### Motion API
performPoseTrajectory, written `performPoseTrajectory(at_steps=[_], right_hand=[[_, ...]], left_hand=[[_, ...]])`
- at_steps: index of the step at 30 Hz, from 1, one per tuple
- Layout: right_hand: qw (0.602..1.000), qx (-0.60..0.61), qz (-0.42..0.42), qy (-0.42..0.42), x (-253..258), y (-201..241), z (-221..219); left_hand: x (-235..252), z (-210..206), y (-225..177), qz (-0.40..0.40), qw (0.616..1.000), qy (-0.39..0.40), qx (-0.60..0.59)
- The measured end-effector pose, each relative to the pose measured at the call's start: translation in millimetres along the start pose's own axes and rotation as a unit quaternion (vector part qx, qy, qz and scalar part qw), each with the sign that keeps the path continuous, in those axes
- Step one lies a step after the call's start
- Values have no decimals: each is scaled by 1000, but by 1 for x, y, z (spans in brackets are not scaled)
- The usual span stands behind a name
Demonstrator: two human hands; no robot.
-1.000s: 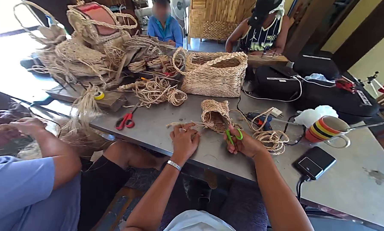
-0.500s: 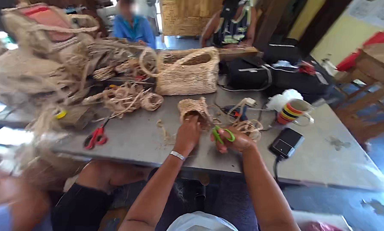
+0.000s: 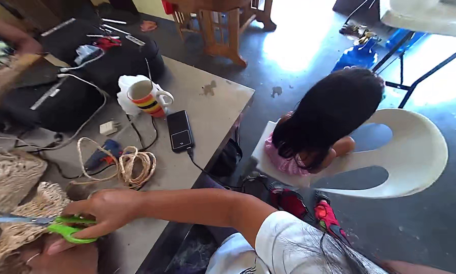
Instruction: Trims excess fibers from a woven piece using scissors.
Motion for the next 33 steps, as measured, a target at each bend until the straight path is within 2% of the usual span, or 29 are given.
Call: performPoseTrajectory(at_steps=[2, 7, 11, 17, 20, 24, 28, 31, 33], right_hand=[[1000, 3, -5, 1, 0, 0, 2], [1000, -3, -2, -1, 1, 1, 1], [1000, 2, -6, 0, 1, 3, 3], [1000, 9, 7, -7, 1, 6, 3], [1000, 1, 6, -9, 0, 9, 7], [996, 32, -78, 21, -2, 9, 9], [976, 80, -201, 21, 1, -5, 7], [960, 108, -260, 8, 2, -12, 8], [957, 125, -262, -7, 2, -14, 6]], left_hand=[[-1, 3, -8, 11, 999, 6, -34], [-2, 4, -9, -29, 993, 23, -108], [-4, 3, -3, -13, 990, 26, -138], [-5, 3, 11, -31, 994, 20, -100], [-7, 3, 1, -45, 996, 38, -62], [-12, 6, -16, 3, 998, 65, 0], [-7, 4, -14, 66, 995, 73, -2], [-6, 1, -1, 48, 997, 33, -52], [-6, 0, 4, 43, 996, 20, -76]])
Point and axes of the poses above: each hand's wrist, its own x-axis towards the middle knuckle, its own z-axis out of the back of the hand, y = z × x, the point moved 4 cm from there along x, towards the middle knuckle, and after that the axes turned 11 degrees about -x, right-handed, at the moved point
